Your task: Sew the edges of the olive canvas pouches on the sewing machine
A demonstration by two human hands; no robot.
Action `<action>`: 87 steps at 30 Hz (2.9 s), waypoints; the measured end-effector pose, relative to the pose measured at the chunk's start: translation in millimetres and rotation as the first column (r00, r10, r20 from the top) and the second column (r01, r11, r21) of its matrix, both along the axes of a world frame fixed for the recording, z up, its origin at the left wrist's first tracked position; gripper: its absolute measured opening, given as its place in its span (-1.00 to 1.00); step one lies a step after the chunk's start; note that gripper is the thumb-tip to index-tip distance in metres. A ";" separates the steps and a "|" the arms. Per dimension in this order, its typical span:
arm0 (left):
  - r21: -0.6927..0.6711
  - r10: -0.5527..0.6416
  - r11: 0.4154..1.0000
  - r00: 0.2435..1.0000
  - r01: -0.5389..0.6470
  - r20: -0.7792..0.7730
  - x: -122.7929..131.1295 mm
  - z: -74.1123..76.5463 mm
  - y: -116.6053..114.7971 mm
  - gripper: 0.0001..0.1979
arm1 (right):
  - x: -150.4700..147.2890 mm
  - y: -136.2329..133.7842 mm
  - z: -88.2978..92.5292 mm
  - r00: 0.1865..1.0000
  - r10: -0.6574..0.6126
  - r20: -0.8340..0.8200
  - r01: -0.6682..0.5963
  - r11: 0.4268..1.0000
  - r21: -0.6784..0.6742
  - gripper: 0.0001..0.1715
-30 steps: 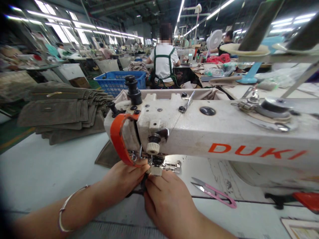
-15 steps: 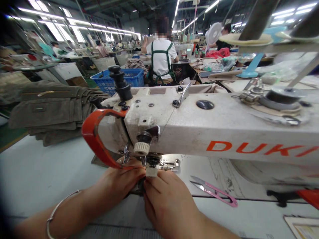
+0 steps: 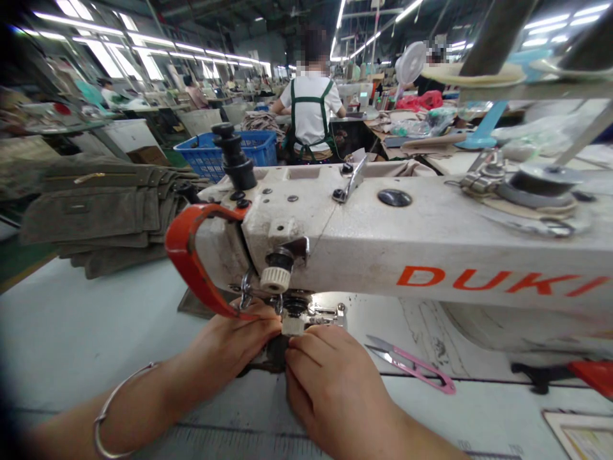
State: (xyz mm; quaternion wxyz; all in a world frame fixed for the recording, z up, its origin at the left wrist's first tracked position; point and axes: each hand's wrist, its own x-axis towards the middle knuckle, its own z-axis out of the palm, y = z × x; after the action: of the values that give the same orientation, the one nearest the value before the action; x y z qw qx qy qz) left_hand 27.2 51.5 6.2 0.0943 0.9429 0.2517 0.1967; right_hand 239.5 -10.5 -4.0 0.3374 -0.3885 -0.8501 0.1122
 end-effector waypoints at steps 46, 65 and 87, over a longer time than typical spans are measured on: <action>0.035 -0.075 0.997 0.990 0.071 0.123 0.9 2.5 17.2 -0.80 | -9.3 8.9 -4.2 0.985 -0.087 0.148 0.087 0.996 0.005 -0.59; 0.051 0.064 0.997 0.998 -0.063 -0.014 -1.1 -17.9 39.7 -0.83 | -8.8 20.0 -7.3 0.961 -0.205 0.187 0.209 0.978 0.002 -0.57; -0.091 0.075 0.992 0.983 -0.091 -0.169 9.0 35.0 10.8 -0.73 | -6.4 18.8 -1.8 0.977 -0.162 0.137 0.166 0.986 -0.017 -0.61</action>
State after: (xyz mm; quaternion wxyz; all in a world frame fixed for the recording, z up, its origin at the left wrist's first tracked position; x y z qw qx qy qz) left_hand 36.1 62.3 41.3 0.1112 0.9389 0.3071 0.1088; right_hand 233.0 8.3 -5.8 0.2815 -0.4686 -0.8345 0.0692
